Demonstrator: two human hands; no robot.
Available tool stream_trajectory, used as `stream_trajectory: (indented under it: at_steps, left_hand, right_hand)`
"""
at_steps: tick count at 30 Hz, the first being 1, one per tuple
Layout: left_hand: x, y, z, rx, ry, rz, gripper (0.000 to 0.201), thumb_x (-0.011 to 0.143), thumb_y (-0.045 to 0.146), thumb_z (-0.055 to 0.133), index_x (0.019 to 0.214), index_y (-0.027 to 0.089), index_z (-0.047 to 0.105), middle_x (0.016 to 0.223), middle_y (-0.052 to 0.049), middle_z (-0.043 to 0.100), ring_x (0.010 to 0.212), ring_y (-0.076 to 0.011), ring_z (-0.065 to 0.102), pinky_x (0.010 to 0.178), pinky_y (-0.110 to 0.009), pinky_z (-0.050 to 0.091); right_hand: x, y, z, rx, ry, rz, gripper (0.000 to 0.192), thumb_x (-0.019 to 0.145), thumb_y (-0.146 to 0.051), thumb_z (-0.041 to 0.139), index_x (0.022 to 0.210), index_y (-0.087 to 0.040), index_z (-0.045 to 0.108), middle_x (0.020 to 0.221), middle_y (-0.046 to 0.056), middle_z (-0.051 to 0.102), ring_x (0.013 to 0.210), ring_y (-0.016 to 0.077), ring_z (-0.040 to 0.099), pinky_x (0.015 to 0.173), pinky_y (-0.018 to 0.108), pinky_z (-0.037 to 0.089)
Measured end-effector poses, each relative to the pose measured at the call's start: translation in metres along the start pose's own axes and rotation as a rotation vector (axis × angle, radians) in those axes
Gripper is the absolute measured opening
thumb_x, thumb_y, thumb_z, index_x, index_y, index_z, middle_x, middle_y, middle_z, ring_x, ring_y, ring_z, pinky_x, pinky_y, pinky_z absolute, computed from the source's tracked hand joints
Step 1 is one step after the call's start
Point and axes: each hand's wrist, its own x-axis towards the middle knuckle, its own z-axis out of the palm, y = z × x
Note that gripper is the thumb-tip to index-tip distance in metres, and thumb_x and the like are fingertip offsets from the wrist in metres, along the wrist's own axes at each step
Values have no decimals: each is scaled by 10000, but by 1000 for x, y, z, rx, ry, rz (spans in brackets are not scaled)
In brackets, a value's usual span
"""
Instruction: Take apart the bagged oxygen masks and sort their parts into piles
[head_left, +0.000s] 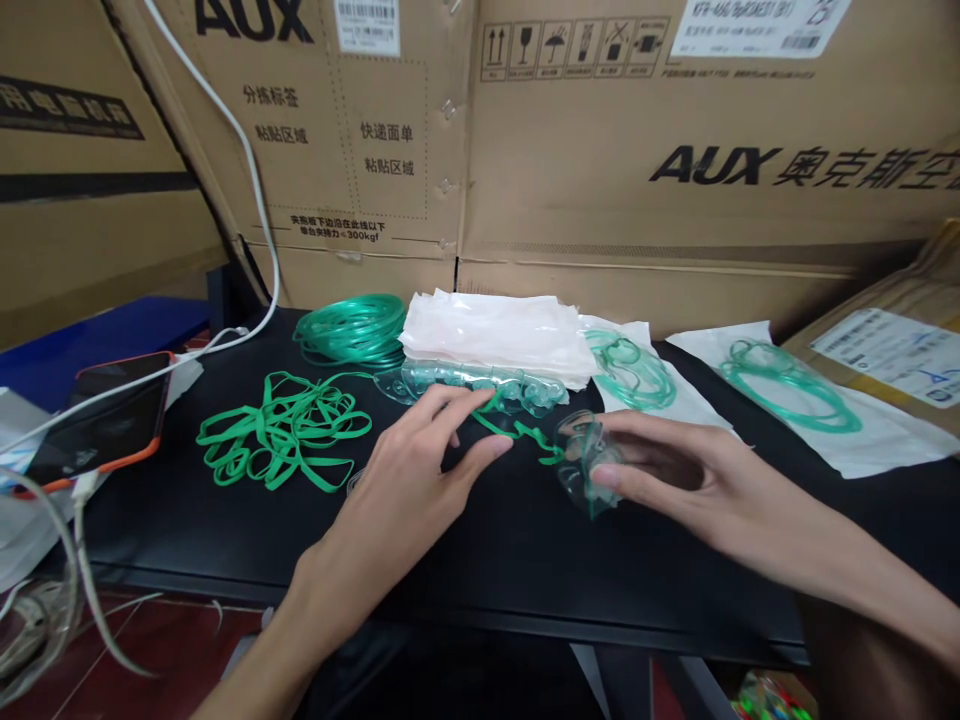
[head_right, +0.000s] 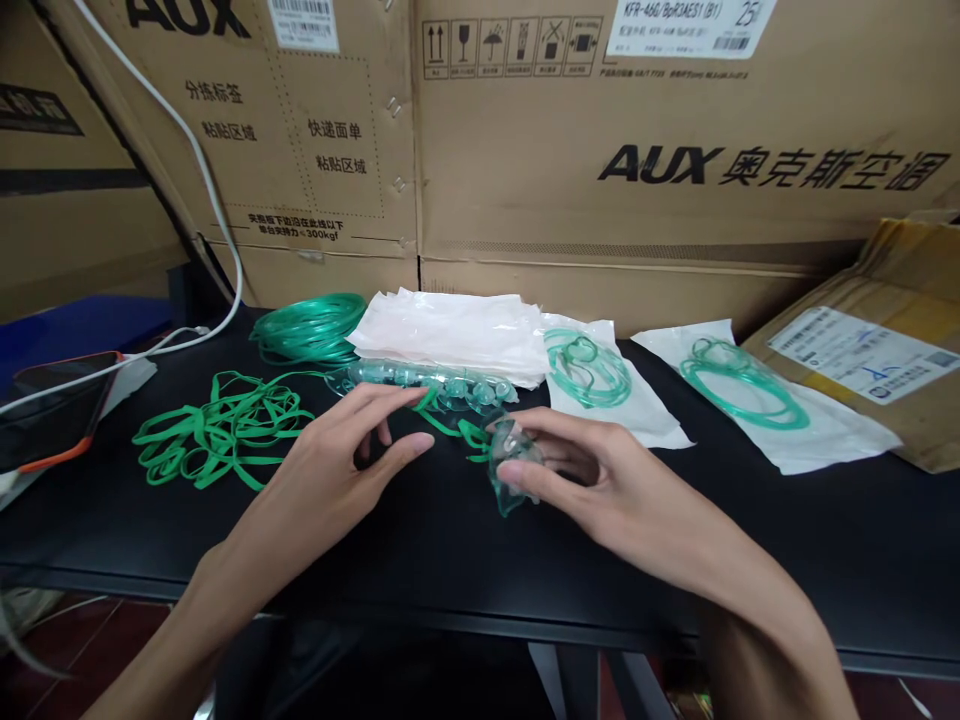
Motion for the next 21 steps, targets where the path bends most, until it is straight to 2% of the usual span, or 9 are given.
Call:
stream_trajectory:
  at_steps: [2, 5, 7, 10, 14, 17, 21]
  left_hand:
    - [-1, 4, 4, -14, 21, 58, 384, 996, 324, 652, 1372, 272, 593, 1317, -26, 599, 1007, -167, 628, 912, -313, 498]
    - [-1, 7, 11, -44, -43, 154, 210, 1000, 263, 646, 1206, 237, 680, 1273, -18, 631, 1121, -173, 612, 1002, -315, 470]
    - [-1, 6, 13, -39, -106, 171, 109, 1017, 247, 616, 1065, 218, 710, 1151, -3, 683, 1060, -173, 622, 979, -332, 471]
    - [-1, 5, 13, -6, -163, 152, 156, 1037, 236, 578, 953, 200, 704, 1021, 13, 708, 970, -176, 617, 938, -358, 466]
    - [-1, 7, 11, 6, -182, 123, 190, 1045, 237, 561, 917, 183, 690, 992, 10, 699, 938, -173, 608, 913, -356, 463]
    - [-1, 8, 11, 10, -173, 125, 179, 1037, 222, 571, 921, 179, 701, 998, 3, 697, 946, -176, 607, 905, -351, 466]
    - [-1, 4, 12, 32, -138, 120, 174, 1005, 175, 602, 886, 185, 728, 1003, 2, 706, 950, -179, 621, 902, -348, 475]
  right_hand:
    - [0, -3, 6, 45, -81, -11, 394, 869, -449, 780, 1232, -305, 725, 1118, 20, 760, 1024, 230, 720, 898, 305, 588]
    - [1, -6, 14, 73, -141, -10, 407, 900, -416, 758, 1288, -310, 697, 1157, 27, 750, 1060, 236, 714, 928, 325, 587]
    - [1, -6, 15, 73, -140, -5, 431, 894, -427, 761, 1300, -297, 696, 1128, 39, 758, 1036, 251, 724, 922, 353, 596]
    - [0, -3, 12, 46, -138, -10, 419, 893, -433, 761, 1290, -306, 710, 1107, 33, 768, 1023, 253, 730, 914, 352, 596]
    - [-2, 2, 2, -42, -119, -16, 415, 895, -434, 760, 1293, -329, 712, 1158, 22, 762, 1044, 245, 719, 916, 325, 586]
    - [-4, 4, -1, -93, -93, -11, 458, 871, -478, 771, 1293, -310, 717, 1127, 37, 768, 1008, 260, 729, 907, 350, 595]
    - [-4, 5, -2, -124, -69, 4, 479, 865, -513, 758, 1285, -287, 726, 1159, 61, 767, 1063, 301, 724, 932, 391, 602]
